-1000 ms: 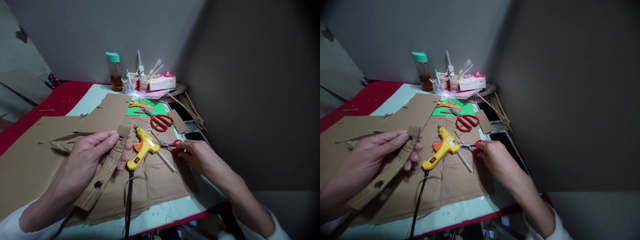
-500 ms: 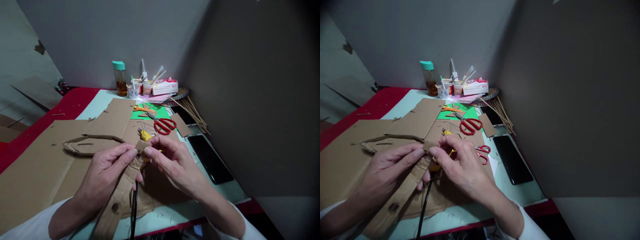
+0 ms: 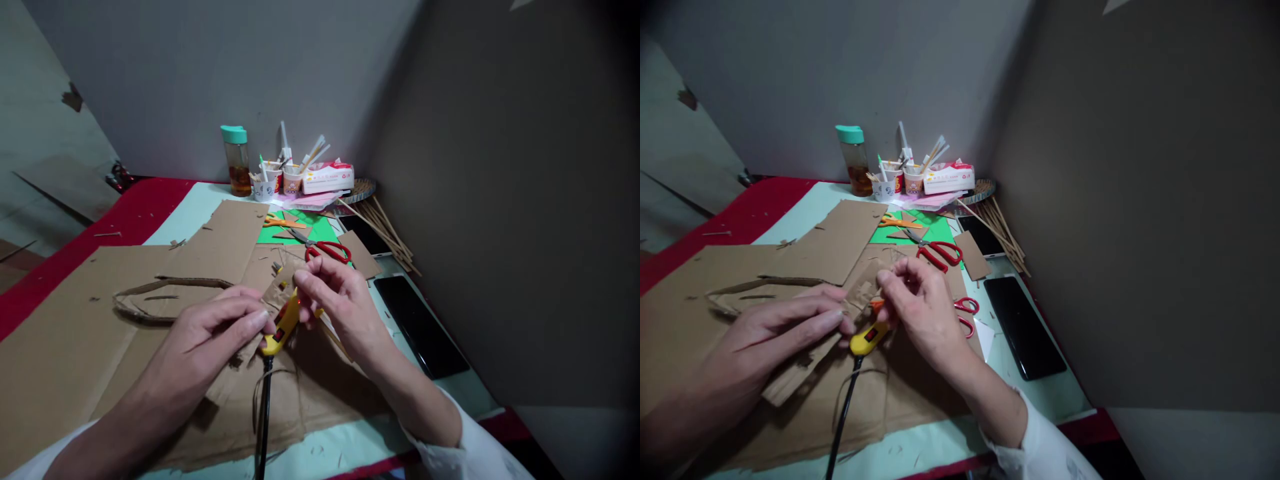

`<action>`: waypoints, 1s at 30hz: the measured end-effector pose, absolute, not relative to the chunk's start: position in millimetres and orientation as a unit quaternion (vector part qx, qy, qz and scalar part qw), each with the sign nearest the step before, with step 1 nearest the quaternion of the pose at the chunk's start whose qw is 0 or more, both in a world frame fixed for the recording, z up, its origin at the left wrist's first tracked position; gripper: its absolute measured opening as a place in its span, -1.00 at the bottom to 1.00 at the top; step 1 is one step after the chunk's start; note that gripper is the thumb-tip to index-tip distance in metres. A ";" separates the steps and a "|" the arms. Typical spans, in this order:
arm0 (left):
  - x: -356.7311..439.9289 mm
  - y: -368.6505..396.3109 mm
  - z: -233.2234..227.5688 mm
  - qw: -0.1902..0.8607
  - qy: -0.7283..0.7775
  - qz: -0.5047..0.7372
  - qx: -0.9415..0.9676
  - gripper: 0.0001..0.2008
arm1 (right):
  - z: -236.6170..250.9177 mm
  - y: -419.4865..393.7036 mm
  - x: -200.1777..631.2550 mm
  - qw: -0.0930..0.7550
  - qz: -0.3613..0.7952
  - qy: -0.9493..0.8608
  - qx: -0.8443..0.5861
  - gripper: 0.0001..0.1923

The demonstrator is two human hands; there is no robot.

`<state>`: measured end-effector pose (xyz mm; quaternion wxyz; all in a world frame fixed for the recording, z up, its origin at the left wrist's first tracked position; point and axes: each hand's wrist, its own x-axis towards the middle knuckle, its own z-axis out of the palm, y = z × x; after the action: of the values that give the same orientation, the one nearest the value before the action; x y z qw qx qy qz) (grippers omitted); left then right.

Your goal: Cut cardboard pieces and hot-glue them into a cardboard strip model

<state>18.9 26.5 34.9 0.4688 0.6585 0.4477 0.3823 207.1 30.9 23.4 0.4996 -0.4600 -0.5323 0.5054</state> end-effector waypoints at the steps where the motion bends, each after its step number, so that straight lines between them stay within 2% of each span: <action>1: 18.6 27.0 35.8 0.469 0.454 0.379 0.656 -0.76 | 24.5 32.2 209.0 0.504 0.499 -0.536 -0.458 -0.73; 6: 14.1 28.2 42.8 0.453 0.533 0.434 0.567 -0.79 | 28.6 28.8 229.2 0.488 0.395 -0.587 -0.511 -0.75; 12: 17.5 35.3 48.7 0.516 0.545 0.490 0.444 -0.88 | 19.2 7.3 226.0 0.274 0.310 -0.719 -0.558 -0.85; 17: 12.6 37.5 43.8 0.539 0.513 0.494 0.450 -0.90 | 21.2 5.1 212.8 0.191 0.298 -0.761 -0.544 -0.82; 23: 9.4 38.0 43.8 0.543 0.488 0.505 0.460 -0.90 | 23.9 4.3 209.7 0.218 0.339 -0.729 -0.553 -0.71; 30: 4.9 42.8 42.5 0.547 0.473 0.527 0.447 -0.85 | 16.1 -18.3 214.8 0.371 0.408 -0.607 -0.572 -0.68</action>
<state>4.9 42.8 42.5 0.5471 0.4465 0.4727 0.5272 214.8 -18.3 16.1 0.3710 -0.5724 -0.6068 0.4081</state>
